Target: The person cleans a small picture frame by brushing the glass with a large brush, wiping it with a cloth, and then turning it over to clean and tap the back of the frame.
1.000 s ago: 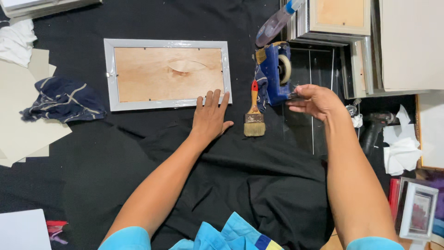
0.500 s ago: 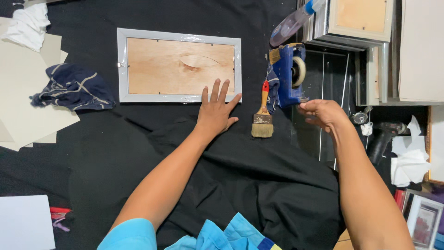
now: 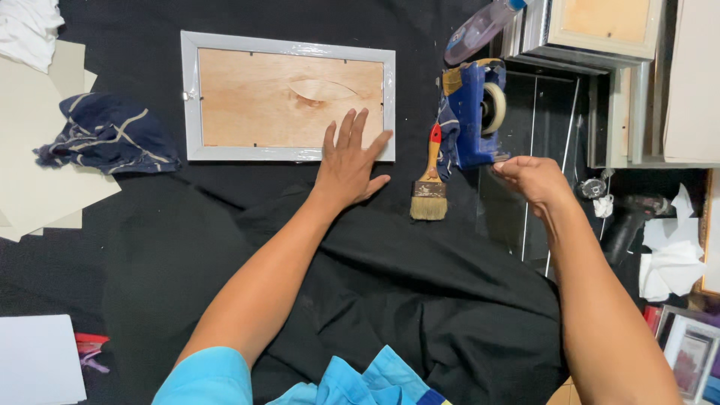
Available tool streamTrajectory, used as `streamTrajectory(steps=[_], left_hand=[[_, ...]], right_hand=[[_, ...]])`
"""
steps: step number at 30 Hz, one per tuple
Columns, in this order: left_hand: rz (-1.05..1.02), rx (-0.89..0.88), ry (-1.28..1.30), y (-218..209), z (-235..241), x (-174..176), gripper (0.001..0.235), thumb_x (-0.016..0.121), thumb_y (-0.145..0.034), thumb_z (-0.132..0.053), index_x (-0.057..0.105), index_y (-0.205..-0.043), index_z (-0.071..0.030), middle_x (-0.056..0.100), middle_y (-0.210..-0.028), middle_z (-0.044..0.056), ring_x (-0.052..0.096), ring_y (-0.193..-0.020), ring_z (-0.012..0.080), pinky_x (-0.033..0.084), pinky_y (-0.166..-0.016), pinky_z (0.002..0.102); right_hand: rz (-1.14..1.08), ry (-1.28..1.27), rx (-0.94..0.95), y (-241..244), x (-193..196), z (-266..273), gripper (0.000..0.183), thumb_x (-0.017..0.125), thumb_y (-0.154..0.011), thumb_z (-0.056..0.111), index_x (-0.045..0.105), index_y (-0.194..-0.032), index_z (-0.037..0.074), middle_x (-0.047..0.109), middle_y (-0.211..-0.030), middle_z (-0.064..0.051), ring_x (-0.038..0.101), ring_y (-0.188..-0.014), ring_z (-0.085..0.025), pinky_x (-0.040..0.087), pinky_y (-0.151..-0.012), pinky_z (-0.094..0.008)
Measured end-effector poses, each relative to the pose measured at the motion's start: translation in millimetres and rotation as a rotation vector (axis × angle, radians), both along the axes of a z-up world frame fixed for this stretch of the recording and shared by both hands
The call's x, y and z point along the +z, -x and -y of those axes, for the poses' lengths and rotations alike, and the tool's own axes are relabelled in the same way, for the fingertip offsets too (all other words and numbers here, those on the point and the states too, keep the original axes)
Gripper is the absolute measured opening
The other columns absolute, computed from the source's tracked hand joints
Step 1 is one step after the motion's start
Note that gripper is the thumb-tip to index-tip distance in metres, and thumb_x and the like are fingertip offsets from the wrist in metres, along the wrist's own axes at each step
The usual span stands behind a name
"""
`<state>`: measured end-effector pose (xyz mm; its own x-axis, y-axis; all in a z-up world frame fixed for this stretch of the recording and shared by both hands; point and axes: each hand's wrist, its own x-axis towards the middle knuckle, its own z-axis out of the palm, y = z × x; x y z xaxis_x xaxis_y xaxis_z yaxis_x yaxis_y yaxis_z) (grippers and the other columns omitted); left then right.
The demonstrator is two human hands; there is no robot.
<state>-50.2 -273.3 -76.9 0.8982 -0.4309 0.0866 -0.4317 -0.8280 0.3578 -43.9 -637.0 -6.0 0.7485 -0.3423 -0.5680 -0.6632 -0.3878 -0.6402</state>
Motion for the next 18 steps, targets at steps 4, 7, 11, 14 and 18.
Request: streamTrajectory(steps=[4, 7, 11, 14, 18], left_hand=[[0.109, -0.046, -0.057, 5, 4, -6, 0.082, 0.074, -0.08, -0.065, 0.05, -0.149, -0.027, 0.021, -0.166, 0.021, 0.009, -0.155, 0.0398, 0.008, -0.119, 0.062], [0.114, -0.043, -0.012, 4, 5, -10, 0.071, 0.075, -0.083, -0.06, 0.056, -0.143, -0.027, 0.025, -0.164, 0.021, 0.012, -0.155, 0.0394, 0.01, -0.118, 0.063], [0.155, -0.064, -0.008, 4, 8, -16, 0.064, 0.071, -0.088, -0.058, 0.06, -0.14, -0.022, 0.029, -0.164, 0.02, 0.015, -0.155, 0.0368, 0.008, -0.119, 0.061], [0.13, -0.052, -0.037, 6, 9, -13, 0.079, 0.071, -0.088, -0.06, 0.05, -0.15, -0.015, 0.026, -0.166, 0.021, 0.013, -0.157, 0.035, 0.003, -0.122, 0.059], [0.064, 0.006, -0.043, 3, 2, 0, 0.11, 0.072, -0.087, -0.065, 0.022, -0.164, -0.004, 0.016, -0.17, 0.024, 0.003, -0.159, 0.0355, -0.009, -0.123, 0.056]], right_hand=[[0.015, 0.033, 0.03, 1, 16, -19, 0.009, 0.08, -0.085, 0.017, 0.074, -0.087, 0.011, 0.068, -0.075, 0.0, 0.064, -0.069, -0.008, 0.055, -0.068, -0.024], [0.037, 0.07, 0.024, 1, 16, -26, 0.007, 0.079, -0.084, 0.016, 0.074, -0.083, 0.011, 0.064, -0.068, 0.001, 0.057, -0.059, -0.004, 0.047, -0.057, -0.019], [0.073, 0.076, -0.014, -2, -11, -14, 0.005, 0.077, -0.081, 0.015, 0.075, -0.082, 0.011, 0.063, -0.063, -0.001, 0.059, -0.056, -0.007, 0.047, -0.053, -0.02], [0.092, 0.262, 0.107, 2, -22, 4, 0.004, 0.076, -0.084, 0.018, 0.077, -0.083, 0.014, 0.066, -0.065, -0.004, 0.066, -0.061, -0.016, 0.049, -0.053, -0.027], [0.069, 0.543, 0.318, 4, -58, 35, 0.01, 0.074, -0.086, 0.024, 0.081, -0.088, 0.017, 0.072, -0.075, -0.006, 0.072, -0.078, -0.026, 0.052, -0.065, -0.035]])
